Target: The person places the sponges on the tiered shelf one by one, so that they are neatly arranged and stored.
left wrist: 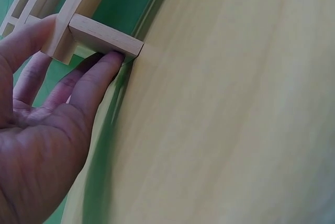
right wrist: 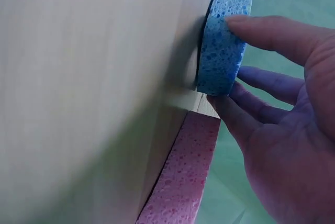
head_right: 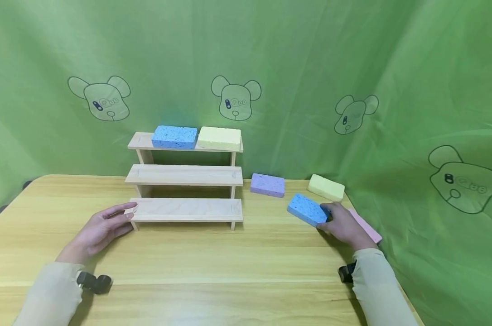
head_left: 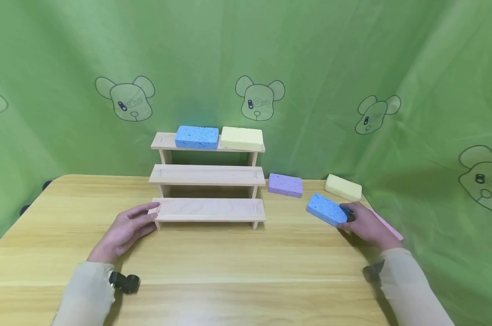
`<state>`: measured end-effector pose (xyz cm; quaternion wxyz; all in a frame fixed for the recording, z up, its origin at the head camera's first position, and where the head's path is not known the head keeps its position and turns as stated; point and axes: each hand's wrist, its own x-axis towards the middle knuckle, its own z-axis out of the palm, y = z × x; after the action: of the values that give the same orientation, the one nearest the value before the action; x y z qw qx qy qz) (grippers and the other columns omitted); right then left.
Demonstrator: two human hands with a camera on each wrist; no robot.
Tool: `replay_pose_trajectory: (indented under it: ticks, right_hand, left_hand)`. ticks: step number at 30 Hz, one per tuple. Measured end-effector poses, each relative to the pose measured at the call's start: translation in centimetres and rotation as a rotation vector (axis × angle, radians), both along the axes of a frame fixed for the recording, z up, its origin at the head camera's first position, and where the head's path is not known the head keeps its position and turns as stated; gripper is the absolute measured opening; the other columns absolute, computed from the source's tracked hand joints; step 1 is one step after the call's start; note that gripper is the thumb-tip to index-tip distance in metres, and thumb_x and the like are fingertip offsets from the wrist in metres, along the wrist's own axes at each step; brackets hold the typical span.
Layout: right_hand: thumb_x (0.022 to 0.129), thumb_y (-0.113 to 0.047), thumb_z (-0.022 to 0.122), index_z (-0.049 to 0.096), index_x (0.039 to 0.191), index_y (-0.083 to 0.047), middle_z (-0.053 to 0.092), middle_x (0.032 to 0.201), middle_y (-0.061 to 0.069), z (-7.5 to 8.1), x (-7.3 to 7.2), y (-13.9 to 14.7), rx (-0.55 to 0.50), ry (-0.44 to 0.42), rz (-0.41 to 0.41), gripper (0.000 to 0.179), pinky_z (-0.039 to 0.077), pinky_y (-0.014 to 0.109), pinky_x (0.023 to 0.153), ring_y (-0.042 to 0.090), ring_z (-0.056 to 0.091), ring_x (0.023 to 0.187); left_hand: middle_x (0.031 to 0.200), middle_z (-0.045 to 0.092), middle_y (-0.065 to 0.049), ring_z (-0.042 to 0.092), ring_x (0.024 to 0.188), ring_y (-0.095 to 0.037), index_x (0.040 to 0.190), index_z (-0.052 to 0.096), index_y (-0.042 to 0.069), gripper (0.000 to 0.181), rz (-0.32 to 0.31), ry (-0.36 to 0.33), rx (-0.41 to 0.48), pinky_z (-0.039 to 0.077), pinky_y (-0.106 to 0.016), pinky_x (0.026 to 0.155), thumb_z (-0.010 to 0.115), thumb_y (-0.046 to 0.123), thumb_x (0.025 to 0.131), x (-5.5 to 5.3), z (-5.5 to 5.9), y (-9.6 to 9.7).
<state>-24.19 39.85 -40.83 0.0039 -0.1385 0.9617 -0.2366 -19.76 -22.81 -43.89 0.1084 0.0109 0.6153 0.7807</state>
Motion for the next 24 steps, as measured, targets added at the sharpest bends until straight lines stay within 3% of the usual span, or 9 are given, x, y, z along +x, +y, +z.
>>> replay_pose_trajectory:
  ticks: [8, 19, 24]
  right_hand:
    - [0.084, -0.02, 0.078, 0.047, 0.133, 0.017, 0.047, 0.128, 0.038, 0.3, 0.27, 0.7, -0.023, 0.019, -0.01, 0.069, 0.036, 0.066, 0.101, 0.053, 0.044, 0.118]
    - [0.086, -0.026, 0.076, 0.044, 0.139, 0.011, 0.041, 0.137, 0.032, 0.6, 0.54, 0.96, -0.156, -0.064, -0.024, 0.072, 0.034, 0.067, 0.103, 0.052, 0.043, 0.122]
    - [0.086, -0.028, 0.077, 0.046, 0.14, 0.007, 0.042, 0.139, 0.029, 0.81, 0.82, 0.89, -0.173, -0.055, -0.029, 0.071, 0.032, 0.069, 0.103, 0.05, 0.04, 0.124]
  left_hand:
    - [0.156, 0.021, -0.023, 0.061, 0.11, -0.015, 0.143, 0.042, -0.005, 0.054, 0.008, -0.005, 0.011, 0.048, -0.034, 0.102, 0.064, 0.004, 0.094, 0.05, 0.0, 0.1]
    - [0.157, 0.02, -0.022, 0.061, 0.111, -0.016, 0.144, 0.04, -0.005, 0.056, 0.002, 0.0, 0.002, 0.048, -0.035, 0.102, 0.064, 0.005, 0.095, -0.11, -0.21, -0.02]
    - [0.158, 0.019, -0.021, 0.06, 0.111, -0.015, 0.144, 0.041, -0.003, 0.056, 0.005, 0.0, -0.005, 0.048, -0.034, 0.101, 0.064, 0.007, 0.095, -0.03, -0.3, -0.02]
